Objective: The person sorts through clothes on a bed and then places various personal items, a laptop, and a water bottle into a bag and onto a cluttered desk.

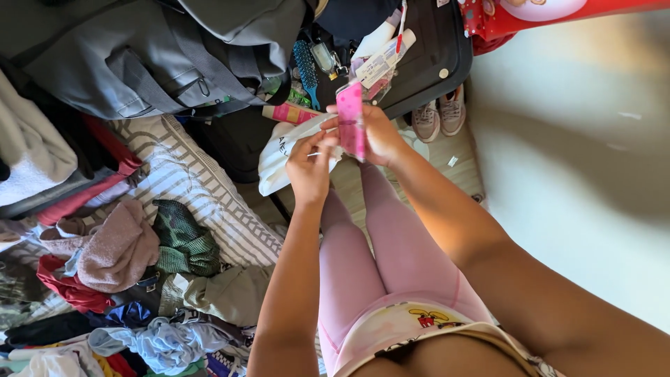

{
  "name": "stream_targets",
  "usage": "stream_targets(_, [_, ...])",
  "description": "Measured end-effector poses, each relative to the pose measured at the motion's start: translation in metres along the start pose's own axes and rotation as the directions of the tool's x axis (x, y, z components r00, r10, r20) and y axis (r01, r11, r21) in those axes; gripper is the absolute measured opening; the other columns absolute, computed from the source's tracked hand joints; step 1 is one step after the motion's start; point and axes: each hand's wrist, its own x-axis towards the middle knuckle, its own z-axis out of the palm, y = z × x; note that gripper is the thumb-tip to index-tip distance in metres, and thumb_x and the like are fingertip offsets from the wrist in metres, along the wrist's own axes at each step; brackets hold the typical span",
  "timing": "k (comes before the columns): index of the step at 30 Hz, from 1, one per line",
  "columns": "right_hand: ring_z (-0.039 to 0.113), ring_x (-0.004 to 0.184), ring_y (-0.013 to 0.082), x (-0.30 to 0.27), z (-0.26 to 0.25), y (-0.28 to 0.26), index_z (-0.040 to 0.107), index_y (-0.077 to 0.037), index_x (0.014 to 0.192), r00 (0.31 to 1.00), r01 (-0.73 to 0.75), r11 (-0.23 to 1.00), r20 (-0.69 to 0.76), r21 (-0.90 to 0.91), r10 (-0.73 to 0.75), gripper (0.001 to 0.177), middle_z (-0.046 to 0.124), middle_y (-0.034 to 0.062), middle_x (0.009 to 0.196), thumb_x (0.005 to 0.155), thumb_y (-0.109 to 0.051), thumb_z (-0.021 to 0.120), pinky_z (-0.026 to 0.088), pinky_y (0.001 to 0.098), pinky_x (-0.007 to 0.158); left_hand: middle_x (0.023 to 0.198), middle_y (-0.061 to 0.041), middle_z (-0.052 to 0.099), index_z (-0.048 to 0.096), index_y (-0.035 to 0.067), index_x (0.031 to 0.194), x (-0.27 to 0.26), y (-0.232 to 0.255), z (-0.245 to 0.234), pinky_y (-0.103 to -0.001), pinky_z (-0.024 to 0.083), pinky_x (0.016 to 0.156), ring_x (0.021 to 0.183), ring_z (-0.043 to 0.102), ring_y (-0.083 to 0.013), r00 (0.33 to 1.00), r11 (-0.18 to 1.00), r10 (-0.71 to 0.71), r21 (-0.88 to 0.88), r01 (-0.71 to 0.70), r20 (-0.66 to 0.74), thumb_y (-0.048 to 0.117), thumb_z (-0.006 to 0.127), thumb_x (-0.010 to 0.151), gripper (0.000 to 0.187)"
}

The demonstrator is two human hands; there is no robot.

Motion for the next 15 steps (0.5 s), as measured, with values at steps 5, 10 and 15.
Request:
stream_targets(5, [0.067,0.077,0.0191,-0.003,-0.020,0.031,0.064,0.002,0.120,0.989,0.070,0.949,-0.101,-0.306,-0.105,0.023,0.071,0.0143,0.099,0.098,-0.004,0.067,0.051,0.0318,0.064,0.107,-0.012,0.073,0.074,-0.001,0.114,-0.003,0.007,-0.003,-0.029,0.059,0.069,0.078,0.068,-0.0161,0.988,0.962,0.154,0.226,-0.153,0.014,0.025,0.086,0.081,0.044])
stream_targets(10, [0.070,0.085,0.0108,0.005,-0.058,0.055,0.064,0.001,0.115,0.927,0.173,0.841,-0.203,-0.512,-0.314,0.022,0.072,0.0084,0.101,0.094,0.002,0.066,0.057,0.0259,0.074,0.116,-0.010,0.072,0.073,0.002,0.127,0.001,-0.029,-0.015,-0.030,0.058,0.082,0.094,0.068,-0.0170,1.000,0.994,0.026,0.105,-0.027,0.009,0.027,0.081,0.093,0.043])
stream_targets(15, [0.071,0.083,0.0098,0.003,-0.029,0.046,0.069,0.004,0.106,0.859,0.244,0.782,-0.246,-0.574,-0.449,0.021,0.075,0.0079,0.097,0.086,0.009,0.072,0.059,0.0243,0.074,0.129,-0.015,0.059,0.058,0.001,0.141,0.013,0.015,-0.017,-0.033,0.061,0.085,0.111,0.064,-0.0219,0.999,0.999,0.039,0.032,-0.040,0.027,0.028,0.088,0.082,0.071])
